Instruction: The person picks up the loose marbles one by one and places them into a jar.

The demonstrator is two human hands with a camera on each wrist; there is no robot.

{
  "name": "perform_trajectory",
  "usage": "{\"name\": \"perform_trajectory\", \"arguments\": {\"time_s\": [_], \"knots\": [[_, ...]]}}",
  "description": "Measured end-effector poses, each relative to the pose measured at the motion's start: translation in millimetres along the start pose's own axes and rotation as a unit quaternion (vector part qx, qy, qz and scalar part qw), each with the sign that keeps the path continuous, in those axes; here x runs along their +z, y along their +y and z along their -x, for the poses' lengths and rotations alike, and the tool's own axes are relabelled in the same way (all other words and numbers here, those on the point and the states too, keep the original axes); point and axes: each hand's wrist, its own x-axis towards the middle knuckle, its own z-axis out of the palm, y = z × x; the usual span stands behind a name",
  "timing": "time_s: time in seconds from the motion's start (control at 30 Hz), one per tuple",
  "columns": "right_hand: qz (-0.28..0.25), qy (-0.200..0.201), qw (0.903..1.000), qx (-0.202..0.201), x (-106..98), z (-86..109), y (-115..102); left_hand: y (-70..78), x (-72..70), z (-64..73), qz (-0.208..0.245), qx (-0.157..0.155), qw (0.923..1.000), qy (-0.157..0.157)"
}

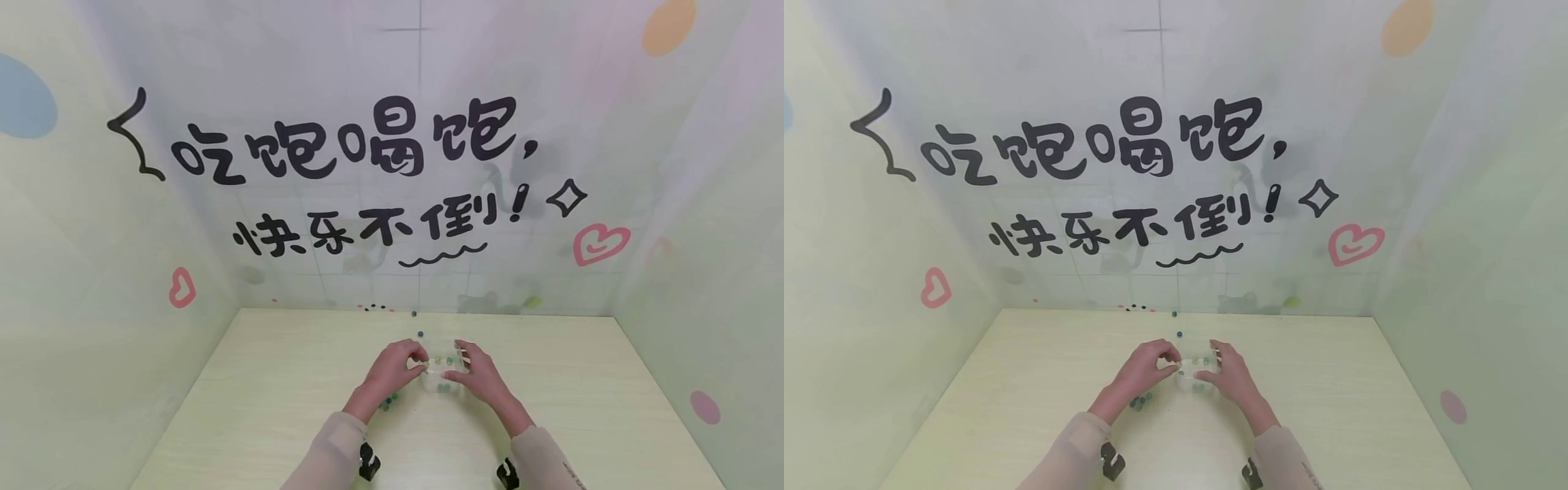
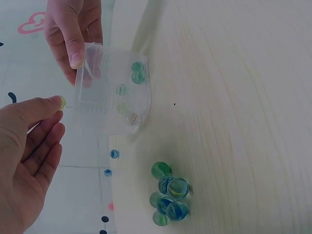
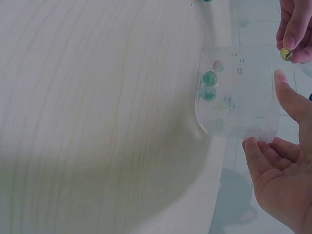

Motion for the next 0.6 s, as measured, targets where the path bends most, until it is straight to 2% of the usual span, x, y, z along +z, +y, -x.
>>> {"name": "perform_trajectory", "arguments": {"time_s": [0.4,0.6], "knots": [[-0.001,0.000,1.0000,-0.005,-0.3,-0.2,0.7,5.8,4.1,-3.1,-0.015,0.011,0.9998,-0.003],[0.000,-0.001,1.0000,-0.005,-0.4,-1.0,1.6,5.8,1.3,-3.1,-0.017,0.004,0.9998,-0.002]]}}
